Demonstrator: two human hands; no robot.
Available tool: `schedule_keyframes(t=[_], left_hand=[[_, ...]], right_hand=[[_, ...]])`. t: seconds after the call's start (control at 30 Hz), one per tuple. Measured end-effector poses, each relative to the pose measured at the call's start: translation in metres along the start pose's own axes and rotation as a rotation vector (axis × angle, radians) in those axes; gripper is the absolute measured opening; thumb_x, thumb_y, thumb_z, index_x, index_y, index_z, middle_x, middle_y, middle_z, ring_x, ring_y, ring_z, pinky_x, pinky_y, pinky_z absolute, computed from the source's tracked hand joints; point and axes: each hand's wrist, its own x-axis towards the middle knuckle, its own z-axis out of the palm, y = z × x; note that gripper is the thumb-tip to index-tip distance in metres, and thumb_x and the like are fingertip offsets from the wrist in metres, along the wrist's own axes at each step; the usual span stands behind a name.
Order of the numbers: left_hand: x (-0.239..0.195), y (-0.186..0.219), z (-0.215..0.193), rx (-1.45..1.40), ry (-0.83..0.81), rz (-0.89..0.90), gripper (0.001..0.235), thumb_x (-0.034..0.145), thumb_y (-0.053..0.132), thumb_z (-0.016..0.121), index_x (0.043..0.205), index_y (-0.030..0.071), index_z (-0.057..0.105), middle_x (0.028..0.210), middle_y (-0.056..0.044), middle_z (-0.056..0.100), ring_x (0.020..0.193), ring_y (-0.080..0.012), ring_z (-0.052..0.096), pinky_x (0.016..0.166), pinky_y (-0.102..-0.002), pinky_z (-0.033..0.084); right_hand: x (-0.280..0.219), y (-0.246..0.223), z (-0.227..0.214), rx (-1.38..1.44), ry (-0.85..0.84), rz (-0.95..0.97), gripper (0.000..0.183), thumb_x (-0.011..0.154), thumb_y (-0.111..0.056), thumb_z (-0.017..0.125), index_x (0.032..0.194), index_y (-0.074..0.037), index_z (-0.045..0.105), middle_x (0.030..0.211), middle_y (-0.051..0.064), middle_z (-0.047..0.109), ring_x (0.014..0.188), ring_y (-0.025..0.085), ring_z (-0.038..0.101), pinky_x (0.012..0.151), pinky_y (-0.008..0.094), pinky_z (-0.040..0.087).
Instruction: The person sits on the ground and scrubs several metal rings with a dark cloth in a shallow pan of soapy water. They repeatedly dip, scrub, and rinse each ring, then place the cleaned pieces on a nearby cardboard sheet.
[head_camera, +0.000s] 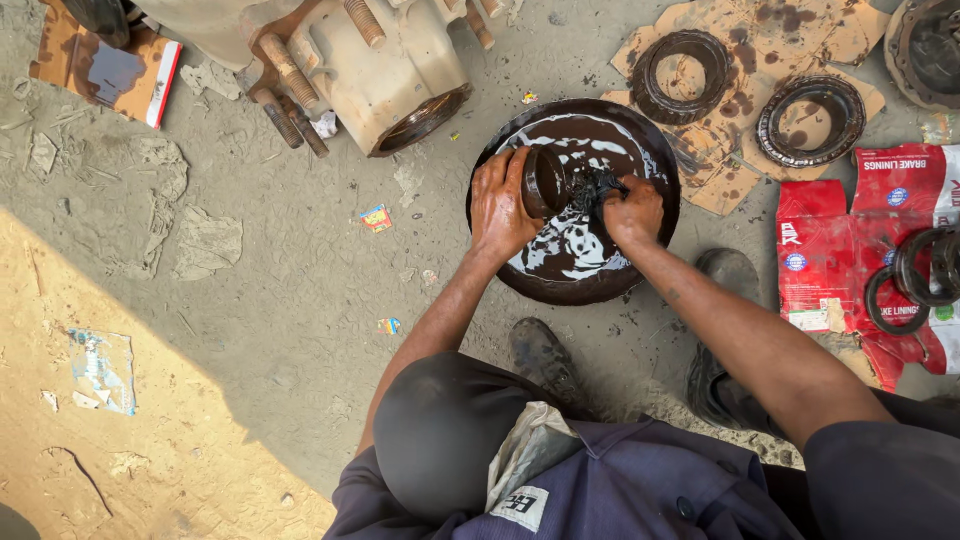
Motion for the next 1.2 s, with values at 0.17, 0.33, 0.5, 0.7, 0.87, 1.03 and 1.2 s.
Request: schedule_keyframes(t=[0.17, 0.33, 0.5, 0.7, 0.87, 1.03, 1.2], left_hand=[[0.003, 0.001, -0.005, -0.02, 0.042, -0.006, 0.102, 0.051, 0.009, 0.089, 0.144, 0.006, 0.047, 0.139, -0.017, 0.054, 0.134, -0.0381, 0.049, 0.117, -0.052, 0.034], [0.009, 0.006, -0.01, -0.125, 0.018, -0.075, 0.1, 0.055, 0.014, 0.089, 0.145, 0.005, 0.046, 0.138, -0.018, 0.055, 0.134, -0.0389, 0.05, 0.115, -0.051, 0.038], [0.009, 0.003, -0.01, -0.256, -0.022, -0.162, 0.104, 0.054, 0.022, 0.09, 0.146, 0.004, 0.046, 0.14, -0.018, 0.056, 0.133, -0.0376, 0.051, 0.115, -0.047, 0.042], [0.003, -0.01, 0.001, -0.339, -0.108, -0.259, 0.105, 0.053, 0.032, 0.091, 0.145, 0.006, 0.046, 0.138, -0.016, 0.059, 0.134, -0.0332, 0.056, 0.117, -0.044, 0.043], [-0.001, -0.016, 0.007, -0.243, -0.085, -0.18, 0.108, 0.052, 0.029, 0.093, 0.145, 0.005, 0.044, 0.139, -0.018, 0.055, 0.132, -0.0374, 0.051, 0.114, -0.047, 0.039], [-0.005, -0.011, 0.011, -0.122, -0.159, -0.145, 0.105, 0.053, 0.021, 0.091, 0.146, 0.006, 0.044, 0.134, -0.018, 0.057, 0.128, -0.0382, 0.052, 0.111, -0.047, 0.041], [-0.004, 0.009, 0.014, -0.031, -0.084, 0.044, 0.099, 0.057, 0.009, 0.087, 0.147, 0.006, 0.046, 0.137, -0.018, 0.056, 0.133, -0.038, 0.051, 0.115, -0.049, 0.039]], right_hand=[[-0.022, -0.046, -0.019, -0.269, -0.476, -0.071, 0.072, 0.088, -0.025, 0.064, 0.155, -0.009, 0.042, 0.155, 0.025, 0.044, 0.095, 0.044, 0.072, 0.08, 0.05, 0.061], [-0.032, -0.06, -0.013, -0.646, -0.541, -0.58, 0.092, 0.082, -0.048, 0.071, 0.154, -0.007, 0.032, 0.161, 0.031, 0.019, 0.139, 0.053, 0.03, 0.103, 0.06, 0.043], [-0.021, -0.053, 0.007, -0.617, -0.602, -0.745, 0.082, 0.09, -0.041, 0.067, 0.162, -0.013, 0.038, 0.161, 0.019, 0.028, 0.157, 0.049, 0.021, 0.131, 0.058, 0.02], [-0.021, -0.04, 0.009, -0.749, -0.742, -0.769, 0.09, 0.071, -0.029, 0.08, 0.151, -0.01, 0.044, 0.162, 0.025, 0.028, 0.15, 0.048, 0.021, 0.115, 0.056, 0.024], [0.002, -0.017, 0.001, 0.116, -0.55, -0.01, 0.055, 0.079, -0.004, 0.065, 0.133, -0.008, 0.065, 0.138, 0.023, 0.062, 0.124, 0.037, 0.06, 0.11, 0.052, 0.049], [0.025, -0.007, -0.014, 0.703, -0.455, 0.344, 0.036, 0.093, -0.004, 0.069, 0.126, 0.008, 0.061, 0.119, 0.019, 0.071, 0.123, 0.023, 0.06, 0.101, 0.046, 0.041], [0.015, -0.034, -0.02, 1.097, -0.593, 0.384, 0.016, 0.098, -0.004, 0.067, 0.109, 0.005, 0.062, 0.108, 0.017, 0.07, 0.095, 0.025, 0.069, 0.088, 0.045, 0.06]])
